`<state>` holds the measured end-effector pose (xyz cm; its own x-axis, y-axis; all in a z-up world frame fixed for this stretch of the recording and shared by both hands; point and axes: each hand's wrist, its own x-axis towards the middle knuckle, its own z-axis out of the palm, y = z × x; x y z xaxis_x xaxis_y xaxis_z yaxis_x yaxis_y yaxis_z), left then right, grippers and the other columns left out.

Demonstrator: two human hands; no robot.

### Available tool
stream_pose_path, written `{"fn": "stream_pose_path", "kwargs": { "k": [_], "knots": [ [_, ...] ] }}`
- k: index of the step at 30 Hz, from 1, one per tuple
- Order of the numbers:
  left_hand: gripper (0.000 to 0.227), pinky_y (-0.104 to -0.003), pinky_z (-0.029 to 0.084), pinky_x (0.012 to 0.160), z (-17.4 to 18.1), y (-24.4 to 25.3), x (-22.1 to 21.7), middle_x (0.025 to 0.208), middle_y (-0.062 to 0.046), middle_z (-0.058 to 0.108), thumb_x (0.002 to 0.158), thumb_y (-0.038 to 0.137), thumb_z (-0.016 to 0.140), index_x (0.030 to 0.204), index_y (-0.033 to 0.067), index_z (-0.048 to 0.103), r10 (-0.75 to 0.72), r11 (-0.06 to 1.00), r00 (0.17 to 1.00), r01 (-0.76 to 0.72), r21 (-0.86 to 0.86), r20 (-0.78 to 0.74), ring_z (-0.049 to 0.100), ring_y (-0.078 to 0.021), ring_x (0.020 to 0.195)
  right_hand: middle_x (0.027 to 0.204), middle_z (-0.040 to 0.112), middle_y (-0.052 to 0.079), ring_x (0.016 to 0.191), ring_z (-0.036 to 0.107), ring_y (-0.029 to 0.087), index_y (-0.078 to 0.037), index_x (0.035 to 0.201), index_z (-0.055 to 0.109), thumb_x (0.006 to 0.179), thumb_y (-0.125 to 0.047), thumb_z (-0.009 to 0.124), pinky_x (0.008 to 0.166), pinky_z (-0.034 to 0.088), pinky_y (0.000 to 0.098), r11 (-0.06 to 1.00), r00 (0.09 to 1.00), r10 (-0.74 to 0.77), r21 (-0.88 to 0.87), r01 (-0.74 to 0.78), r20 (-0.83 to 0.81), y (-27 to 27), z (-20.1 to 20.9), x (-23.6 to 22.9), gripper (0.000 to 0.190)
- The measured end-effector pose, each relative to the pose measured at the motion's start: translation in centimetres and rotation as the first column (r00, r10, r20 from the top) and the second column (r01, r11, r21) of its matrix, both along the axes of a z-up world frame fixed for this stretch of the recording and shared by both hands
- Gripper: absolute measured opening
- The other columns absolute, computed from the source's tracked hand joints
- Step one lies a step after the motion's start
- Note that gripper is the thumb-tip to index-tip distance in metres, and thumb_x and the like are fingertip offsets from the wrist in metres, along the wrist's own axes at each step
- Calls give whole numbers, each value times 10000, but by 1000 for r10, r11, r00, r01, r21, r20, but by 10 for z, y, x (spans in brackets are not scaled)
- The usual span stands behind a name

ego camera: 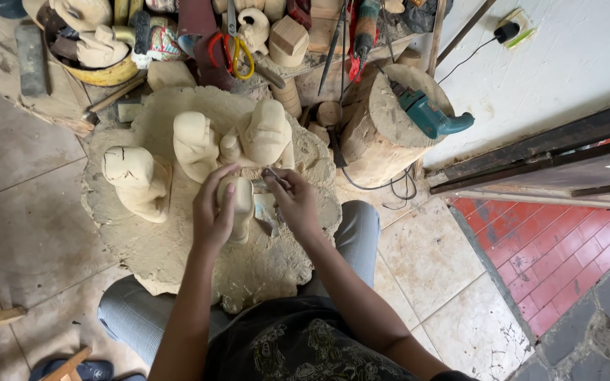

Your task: Carving details into small wooden figurines using a hand tool

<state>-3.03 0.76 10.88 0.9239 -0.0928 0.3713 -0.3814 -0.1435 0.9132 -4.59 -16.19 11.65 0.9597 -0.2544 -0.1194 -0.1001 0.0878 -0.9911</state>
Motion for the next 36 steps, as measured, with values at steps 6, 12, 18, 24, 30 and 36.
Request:
{"fn": "stream_pose_path", "kwargs": {
  "k": [6, 12, 18, 24, 30, 36],
  "knots": [
    [387, -389, 524, 958, -29, -14, 6, 1049, -68, 722, 1130, 225, 339, 1106, 85, 700, 258, 966, 963, -259, 6, 74, 716, -263, 1043, 1164, 747, 197, 1142, 689, 262, 27, 975, 750, 980, -39, 680, 852, 469, 314, 942, 960, 94, -334, 0, 264, 46, 24, 0, 96],
    [401, -421, 531, 888, -35, -20, 7, 978, -103, 695, 1125, 173, 292, 1092, 72, 678, 333, 941, 932, -338, 12, 144, 701, -318, 949, 1417, 644, 30, 1203, 621, 215, -154, 1391, 623, 1033, -114, 602, 1022, 388, 335, 765, 851, 146, -603, 226, 505, 53, -10, -17, 361],
    [397, -414, 530, 853, -31, -21, 9, 923, -94, 680, 1116, 172, 316, 1057, 72, 696, 368, 927, 920, -375, 29, 137, 694, -312, 896, 1414, 624, 116, 1291, 551, 433, -37, 1296, 676, 1054, -97, 553, 1091, 419, 510, 847, 907, 122, -519, 117, 402, 52, 2, -1, 278],
    [471, -425, 537, 849, -45, -19, 16, 906, -114, 679, 1135, 234, 267, 1031, 50, 687, 374, 926, 915, -378, -3, 149, 693, -344, 866, 1388, 631, 166, 1317, 545, 433, -58, 1355, 639, 1041, -84, 520, 1140, 387, 523, 863, 910, 121, -495, 101, 398, 61, 0, -21, 337],
    [489, -413, 541, 864, -41, -12, 15, 906, -104, 695, 1142, 255, 256, 1030, 55, 688, 324, 946, 938, -325, -9, 125, 711, -321, 883, 1310, 681, 200, 1344, 551, 420, -59, 1200, 740, 994, -90, 602, 1165, 369, 512, 820, 881, 251, -572, 26, 401, 33, -15, -53, 250],
    [485, -427, 552, 848, -34, 19, 32, 825, -155, 717, 1109, 270, 348, 949, 51, 749, -56, 995, 997, 52, -86, -54, 726, -296, 822, 1035, 724, 295, 808, 741, 344, -5, 1221, 682, 1066, -255, 572, 564, 626, 350, 988, 966, -114, 77, 135, -230, -33, -60, -20, 314]
  ]
}}
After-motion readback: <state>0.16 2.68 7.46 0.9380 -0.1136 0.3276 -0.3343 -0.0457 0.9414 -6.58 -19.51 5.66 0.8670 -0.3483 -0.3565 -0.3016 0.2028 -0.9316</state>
